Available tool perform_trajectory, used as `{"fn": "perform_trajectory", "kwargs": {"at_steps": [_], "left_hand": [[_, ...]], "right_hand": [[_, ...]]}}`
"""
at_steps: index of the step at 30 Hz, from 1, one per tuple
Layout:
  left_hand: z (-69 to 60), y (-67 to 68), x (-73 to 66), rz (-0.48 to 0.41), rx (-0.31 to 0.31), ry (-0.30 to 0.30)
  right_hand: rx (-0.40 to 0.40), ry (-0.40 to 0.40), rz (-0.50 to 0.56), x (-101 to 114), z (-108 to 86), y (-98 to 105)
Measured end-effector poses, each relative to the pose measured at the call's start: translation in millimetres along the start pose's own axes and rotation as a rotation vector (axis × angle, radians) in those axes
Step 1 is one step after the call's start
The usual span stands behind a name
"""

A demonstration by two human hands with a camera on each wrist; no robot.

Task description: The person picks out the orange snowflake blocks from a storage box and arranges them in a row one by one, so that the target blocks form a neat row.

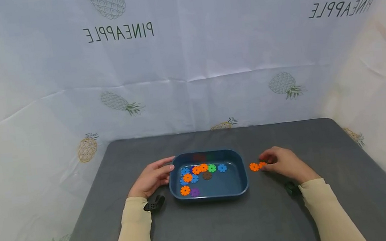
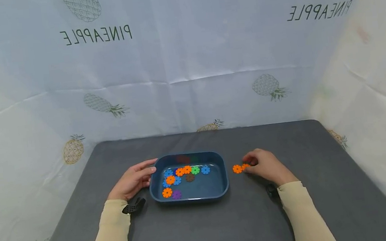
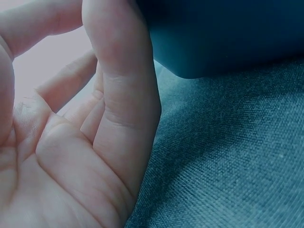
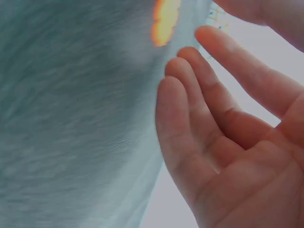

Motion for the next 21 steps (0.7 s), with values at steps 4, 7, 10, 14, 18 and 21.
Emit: {"fn": "perform_trajectory", "kwargs": {"at_steps": [4, 7, 10, 14, 18, 21], "left_hand": [[2.1, -1.9, 2.2, -0.007, -0.002, 0.007], [2.7, -0.6, 1.9, -0.008, -0.006, 0.006], [2.7, 0.4, 0.7, -0.008, -0.004, 0.001], [3.4, 0.9, 1.8, -0.014, 0.000, -0.002], [2.8, 0.6, 2.7, -0.016, 0.005, -0.004], [1.9, 0.0, 2.2, -0.016, 0.004, -0.008]], "right_hand": [[-0.016, 0.049, -0.032, 29, 2.1, 8], [0.005, 0.132, -0.072, 67, 11.0, 12], [0.046, 0.235, -0.135, 109, 22.0, 8], [0.138, 0.345, -0.214, 156, 33.3, -12], [0.234, 0.414, -0.281, 185, 43.2, -41], [0.279, 0.438, -0.345, 198, 50.9, -61]]}}
Point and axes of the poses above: each hand's wrist, its own z-axis towards the middle knuckle, its own y-axis out of the back of the hand, x = y × z, the point moved 6 cm from there along z, towards the middle knuckle, and after that the axes turned 2 degrees about -x, right-handed, at the moved point
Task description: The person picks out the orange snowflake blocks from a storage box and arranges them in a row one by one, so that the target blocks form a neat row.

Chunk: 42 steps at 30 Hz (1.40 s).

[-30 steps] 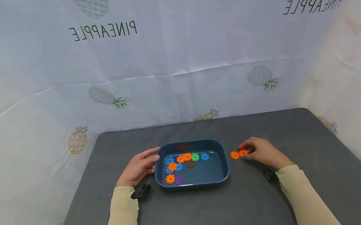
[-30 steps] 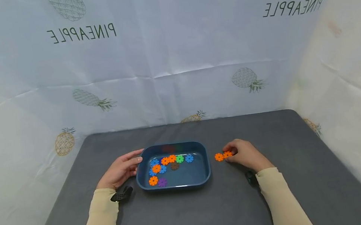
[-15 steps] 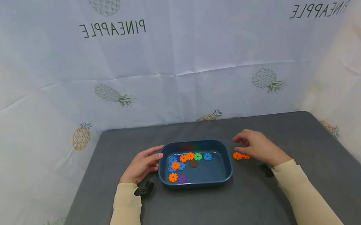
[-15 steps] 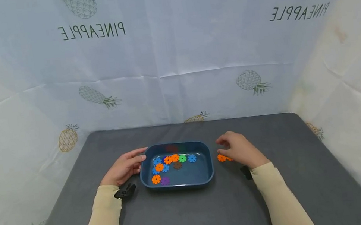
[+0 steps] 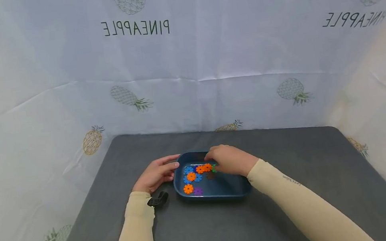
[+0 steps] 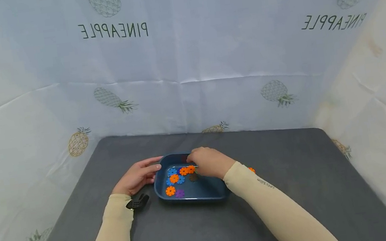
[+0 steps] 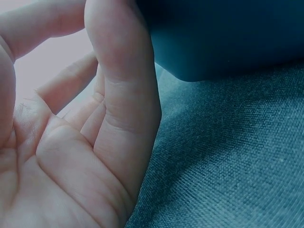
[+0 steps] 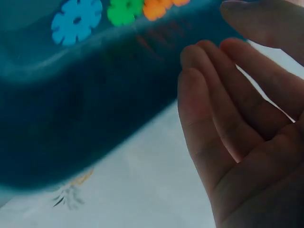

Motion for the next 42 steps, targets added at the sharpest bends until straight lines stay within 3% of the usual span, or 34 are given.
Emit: {"fn": "perform_trajectory", "kwargs": {"at_steps": [6, 14, 25, 42], "left_hand": [[1.6, -3.1, -2.0, -0.003, 0.002, 0.001], [3.3, -9.8, -3.2, 0.007, 0.020, -0.008], [2.6, -11.7, -4.3, -0.007, 0.018, -0.005], [2.1, -2.1, -0.6, -0.014, -0.007, -0.010]], "right_hand": [[0.021, -0.013, -0.134, 7, 18.3, -21], [-0.019, -0.058, -0.223, 6, 21.3, -32], [-0.073, -0.123, -0.246, 7, 22.2, -37], [-0.044, -0.128, -0.190, 5, 26.7, -37]]}}
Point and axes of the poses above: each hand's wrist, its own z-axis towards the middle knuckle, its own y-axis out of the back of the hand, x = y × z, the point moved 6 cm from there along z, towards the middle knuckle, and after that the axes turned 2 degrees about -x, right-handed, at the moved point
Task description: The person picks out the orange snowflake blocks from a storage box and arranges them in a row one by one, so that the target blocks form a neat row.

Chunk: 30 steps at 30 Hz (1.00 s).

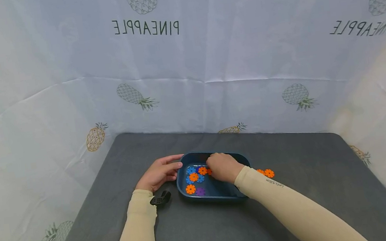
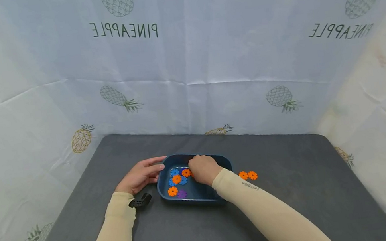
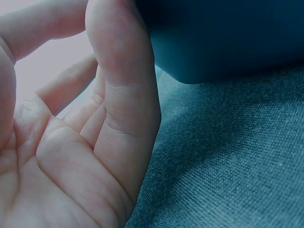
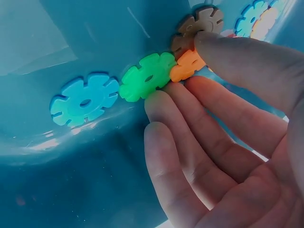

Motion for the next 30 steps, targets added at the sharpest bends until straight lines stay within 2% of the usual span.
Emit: {"fn": "perform_trajectory", "kwargs": {"at_steps": [11, 19, 22, 26, 30], "left_hand": [[1.0, -2.2, -2.3, 0.000, 0.000, 0.001], [-0.9, -1.2, -7.9, 0.012, -0.003, 0.003], [-1.5, -0.3, -7.3, 0.005, -0.001, 0.004], [-2.6, 0.8, -3.5, 0.006, 0.006, 0.003], [-2.7, 0.0, -3.0, 0.003, 0.010, 0.004]], "right_hand": [[0.011, -0.010, 0.027, -4, -2.2, 3], [0.072, -0.010, 0.209, -18, -9.1, 14], [0.082, 0.010, 0.243, -23, -11.8, 19], [0.081, 0.029, 0.309, -29, -16.7, 25], [0.061, 0.009, 0.408, -39, -25.8, 33]]}}
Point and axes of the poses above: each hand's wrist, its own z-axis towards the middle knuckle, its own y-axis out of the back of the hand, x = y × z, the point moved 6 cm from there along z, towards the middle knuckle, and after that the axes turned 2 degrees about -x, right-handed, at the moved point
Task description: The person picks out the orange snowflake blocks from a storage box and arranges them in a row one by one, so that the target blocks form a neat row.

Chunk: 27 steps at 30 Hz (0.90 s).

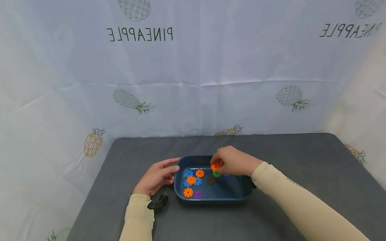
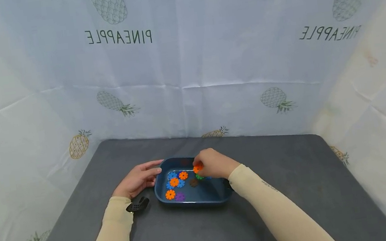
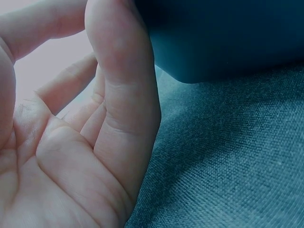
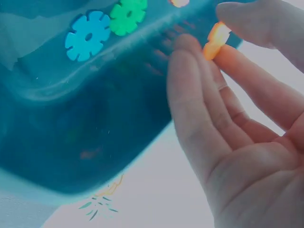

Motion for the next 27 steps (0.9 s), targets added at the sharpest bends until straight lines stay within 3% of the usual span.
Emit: {"fn": "perform_trajectory", "kwargs": {"at_steps": [13, 27], "left_hand": [[-0.8, -1.2, 1.3, 0.005, -0.017, 0.008], [0.5, -0.2, 4.4, 0.007, -0.021, 0.027]], "right_hand": [[-0.164, -0.078, 0.176, -36, -39.5, 23], [-0.389, -0.258, 0.320, -120, -101.3, 22]]}}
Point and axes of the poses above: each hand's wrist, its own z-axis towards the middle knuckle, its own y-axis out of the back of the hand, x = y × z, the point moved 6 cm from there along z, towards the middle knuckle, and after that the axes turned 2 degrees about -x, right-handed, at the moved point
